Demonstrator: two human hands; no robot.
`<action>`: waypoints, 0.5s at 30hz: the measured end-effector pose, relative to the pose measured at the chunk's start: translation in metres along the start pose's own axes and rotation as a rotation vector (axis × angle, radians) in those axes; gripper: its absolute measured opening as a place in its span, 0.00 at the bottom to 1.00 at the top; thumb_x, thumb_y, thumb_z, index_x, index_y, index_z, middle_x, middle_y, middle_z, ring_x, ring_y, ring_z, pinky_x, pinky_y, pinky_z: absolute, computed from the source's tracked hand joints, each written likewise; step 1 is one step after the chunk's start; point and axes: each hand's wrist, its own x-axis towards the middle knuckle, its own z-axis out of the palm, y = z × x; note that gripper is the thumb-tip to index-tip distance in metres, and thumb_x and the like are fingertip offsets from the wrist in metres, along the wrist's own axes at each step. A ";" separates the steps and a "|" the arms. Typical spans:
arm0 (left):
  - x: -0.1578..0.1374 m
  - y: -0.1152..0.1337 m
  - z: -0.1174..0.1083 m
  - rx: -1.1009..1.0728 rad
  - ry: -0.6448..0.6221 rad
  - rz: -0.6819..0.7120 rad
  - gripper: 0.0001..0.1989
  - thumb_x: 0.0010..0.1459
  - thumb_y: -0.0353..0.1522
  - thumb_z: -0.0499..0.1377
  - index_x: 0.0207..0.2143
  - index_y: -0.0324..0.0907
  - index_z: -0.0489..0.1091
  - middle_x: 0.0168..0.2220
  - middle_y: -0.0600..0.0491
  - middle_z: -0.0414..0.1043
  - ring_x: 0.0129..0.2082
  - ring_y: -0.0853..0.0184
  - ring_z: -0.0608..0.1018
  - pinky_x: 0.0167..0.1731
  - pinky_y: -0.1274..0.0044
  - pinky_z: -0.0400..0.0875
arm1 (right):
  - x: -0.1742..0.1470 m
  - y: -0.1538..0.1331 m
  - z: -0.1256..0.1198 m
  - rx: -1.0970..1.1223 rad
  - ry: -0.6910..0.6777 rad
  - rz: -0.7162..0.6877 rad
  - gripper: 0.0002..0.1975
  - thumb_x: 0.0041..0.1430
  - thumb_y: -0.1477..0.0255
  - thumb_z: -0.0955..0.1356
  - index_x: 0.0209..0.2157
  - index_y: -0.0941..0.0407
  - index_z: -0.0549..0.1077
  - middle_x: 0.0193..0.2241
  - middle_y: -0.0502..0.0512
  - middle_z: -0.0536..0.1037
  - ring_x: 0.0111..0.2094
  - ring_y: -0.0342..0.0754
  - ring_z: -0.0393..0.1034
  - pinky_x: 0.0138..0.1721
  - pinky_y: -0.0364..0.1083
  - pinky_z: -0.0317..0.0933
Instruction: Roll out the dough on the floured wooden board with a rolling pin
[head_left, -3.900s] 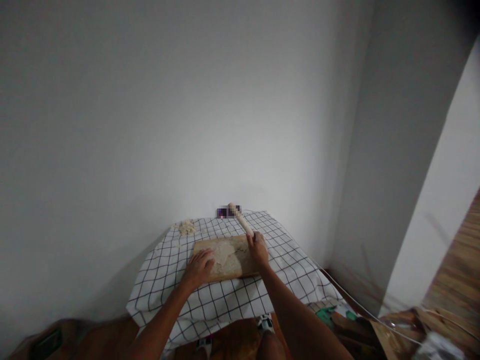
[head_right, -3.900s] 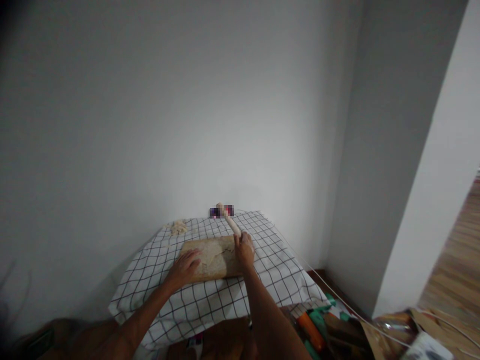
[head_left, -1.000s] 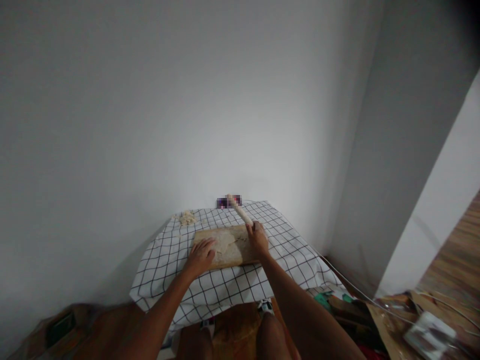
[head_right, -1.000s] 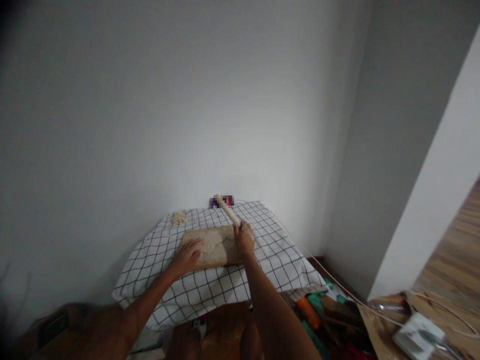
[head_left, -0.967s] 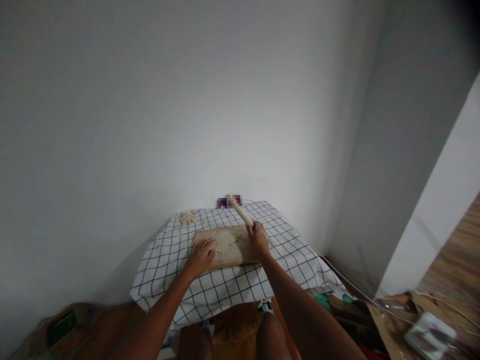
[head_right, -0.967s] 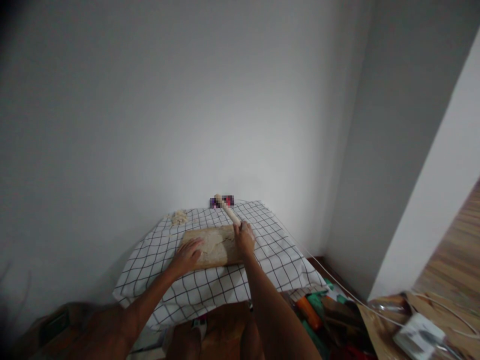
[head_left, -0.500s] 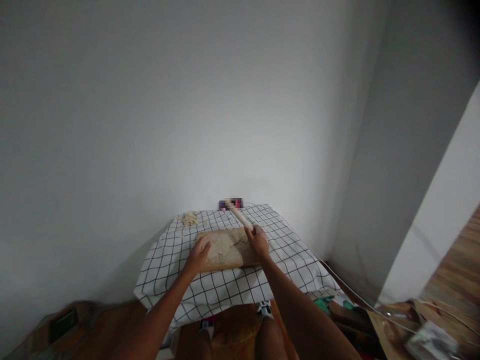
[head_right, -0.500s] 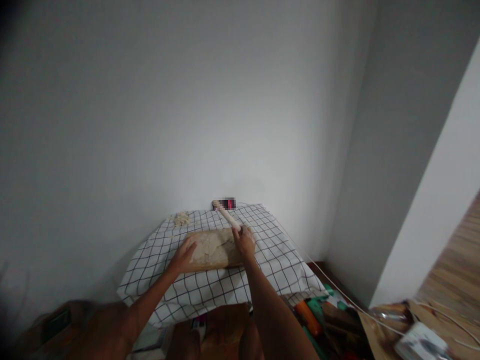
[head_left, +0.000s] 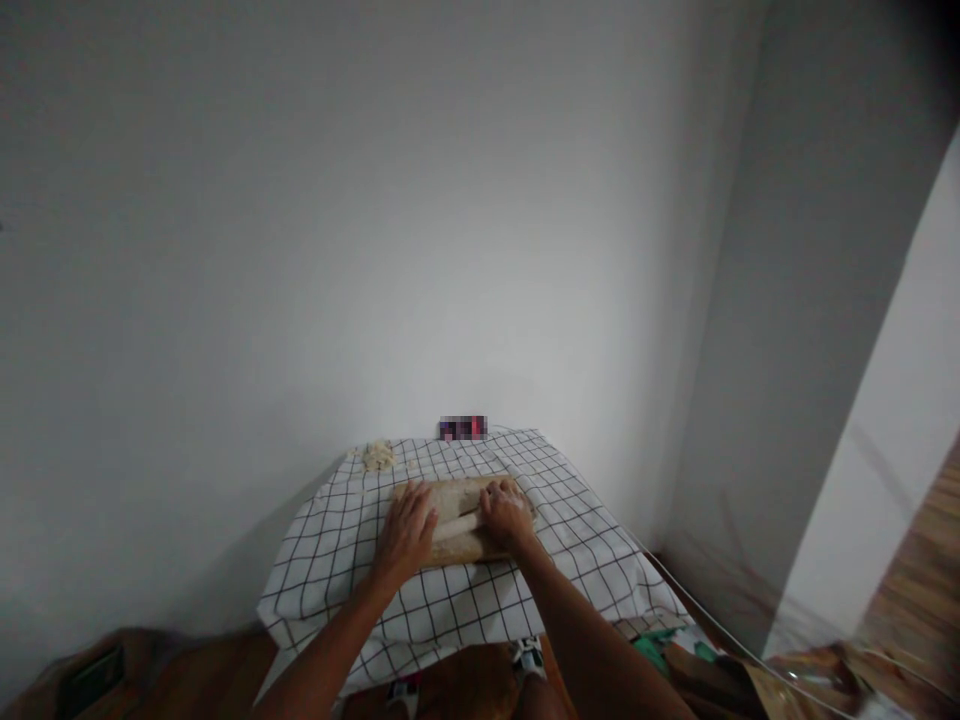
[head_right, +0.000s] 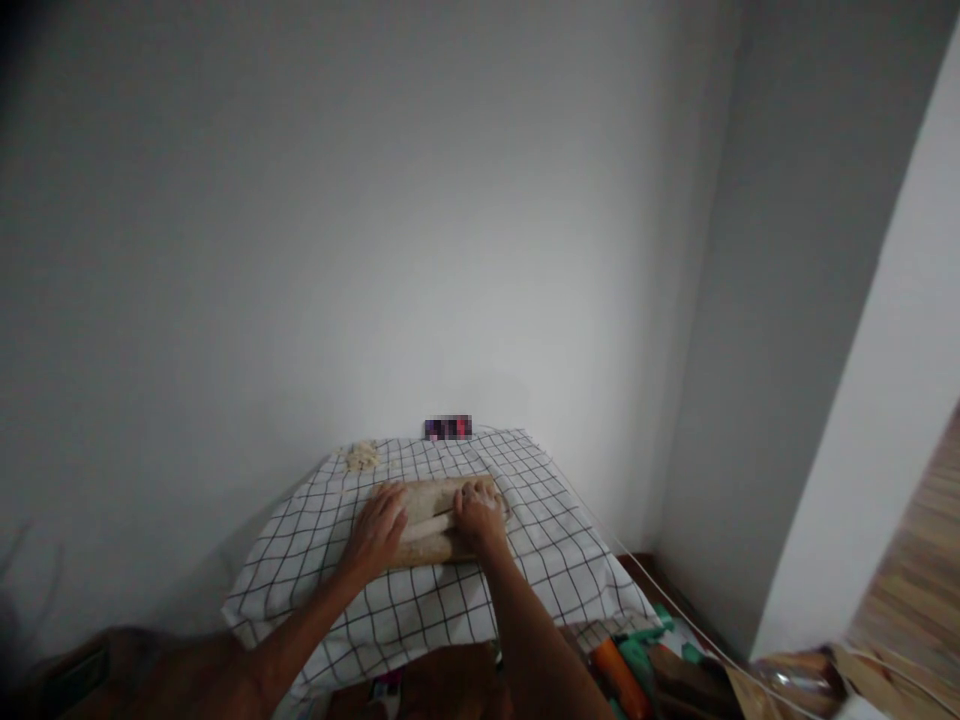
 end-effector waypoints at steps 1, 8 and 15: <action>-0.001 0.004 0.005 0.046 -0.032 0.013 0.26 0.79 0.38 0.49 0.72 0.48 0.72 0.77 0.46 0.70 0.83 0.50 0.61 0.82 0.52 0.54 | 0.000 -0.002 -0.001 -0.037 -0.012 -0.004 0.14 0.81 0.66 0.64 0.50 0.54 0.82 0.53 0.70 0.84 0.57 0.64 0.78 0.56 0.56 0.68; 0.010 0.018 0.016 0.322 -0.006 -0.012 0.21 0.78 0.32 0.52 0.63 0.44 0.80 0.67 0.40 0.81 0.73 0.44 0.75 0.75 0.43 0.62 | 0.004 -0.011 -0.014 -0.237 -0.128 0.035 0.22 0.84 0.65 0.58 0.59 0.57 0.80 0.62 0.69 0.80 0.64 0.63 0.73 0.60 0.56 0.66; 0.045 0.007 0.016 0.286 -0.068 0.026 0.16 0.79 0.31 0.52 0.51 0.39 0.82 0.50 0.41 0.87 0.54 0.51 0.85 0.62 0.59 0.74 | 0.034 -0.006 -0.013 -0.214 -0.251 -0.016 0.23 0.84 0.65 0.58 0.65 0.53 0.79 0.68 0.63 0.79 0.68 0.58 0.72 0.67 0.55 0.63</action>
